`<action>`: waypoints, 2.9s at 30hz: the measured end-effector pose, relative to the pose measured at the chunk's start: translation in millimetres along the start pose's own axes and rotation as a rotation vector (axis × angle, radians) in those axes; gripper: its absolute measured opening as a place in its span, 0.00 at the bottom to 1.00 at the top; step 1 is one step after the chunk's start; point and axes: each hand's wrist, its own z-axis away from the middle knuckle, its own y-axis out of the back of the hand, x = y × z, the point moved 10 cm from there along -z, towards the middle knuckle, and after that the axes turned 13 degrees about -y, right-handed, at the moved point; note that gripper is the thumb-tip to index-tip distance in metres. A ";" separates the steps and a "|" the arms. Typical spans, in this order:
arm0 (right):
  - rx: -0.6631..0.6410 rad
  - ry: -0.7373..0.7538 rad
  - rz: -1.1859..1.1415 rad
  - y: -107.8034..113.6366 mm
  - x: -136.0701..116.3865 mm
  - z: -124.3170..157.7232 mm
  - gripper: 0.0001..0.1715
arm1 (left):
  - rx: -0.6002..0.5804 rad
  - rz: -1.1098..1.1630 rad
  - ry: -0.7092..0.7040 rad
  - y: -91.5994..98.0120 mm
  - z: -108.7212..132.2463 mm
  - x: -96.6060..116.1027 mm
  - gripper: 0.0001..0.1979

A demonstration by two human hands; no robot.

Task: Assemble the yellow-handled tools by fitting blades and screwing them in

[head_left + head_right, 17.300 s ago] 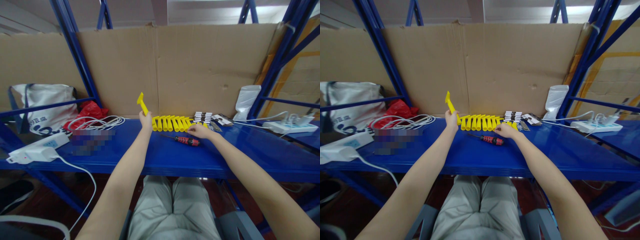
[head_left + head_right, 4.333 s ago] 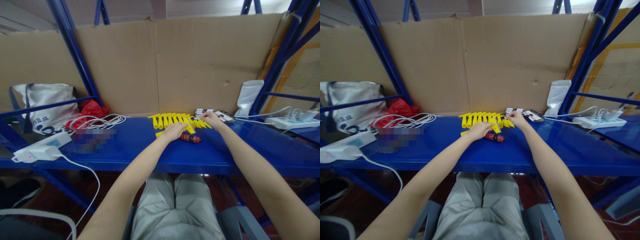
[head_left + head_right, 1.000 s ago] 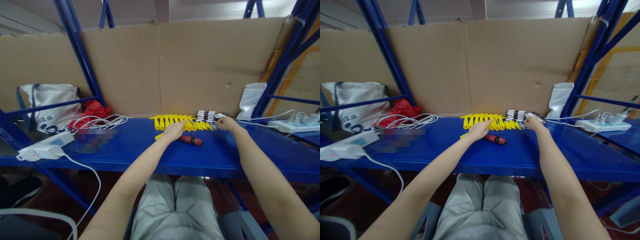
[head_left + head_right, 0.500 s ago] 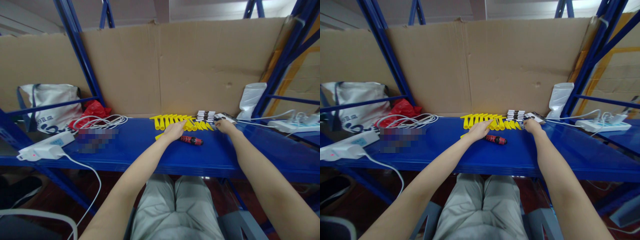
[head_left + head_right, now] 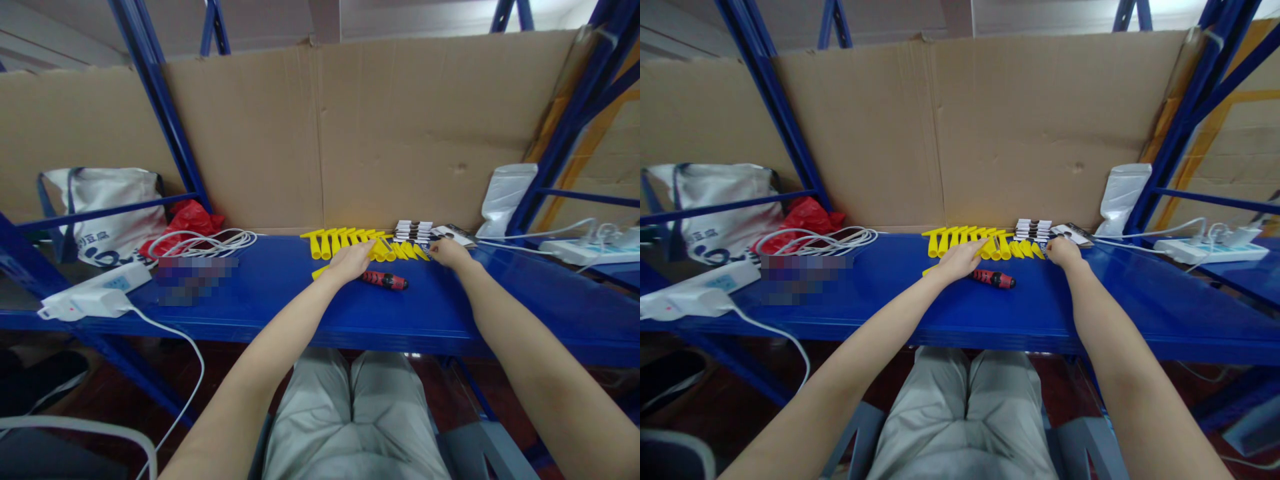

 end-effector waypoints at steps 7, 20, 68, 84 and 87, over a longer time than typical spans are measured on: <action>0.006 0.002 0.021 3.4 -3.7 3.3 0.17 | 0.001 0.019 0.010 -0.4 0.2 -0.2 0.26; -0.044 -0.057 0.057 4.3 -8.0 9.2 0.18 | 0.000 0.022 0.021 -0.6 0.2 -0.6 0.26; -0.070 -0.069 -0.059 -2.4 15.6 -7.4 0.10 | 0.012 0.020 0.005 1.9 0.6 -0.1 0.26; -0.035 -0.007 0.011 7.0 -2.5 -2.3 0.18 | 0.162 0.207 0.052 15.7 -1.7 -17.3 0.25; 0.029 -0.013 -0.105 24.6 -11.3 3.1 0.16 | 0.329 0.385 0.137 30.9 -0.3 -38.2 0.21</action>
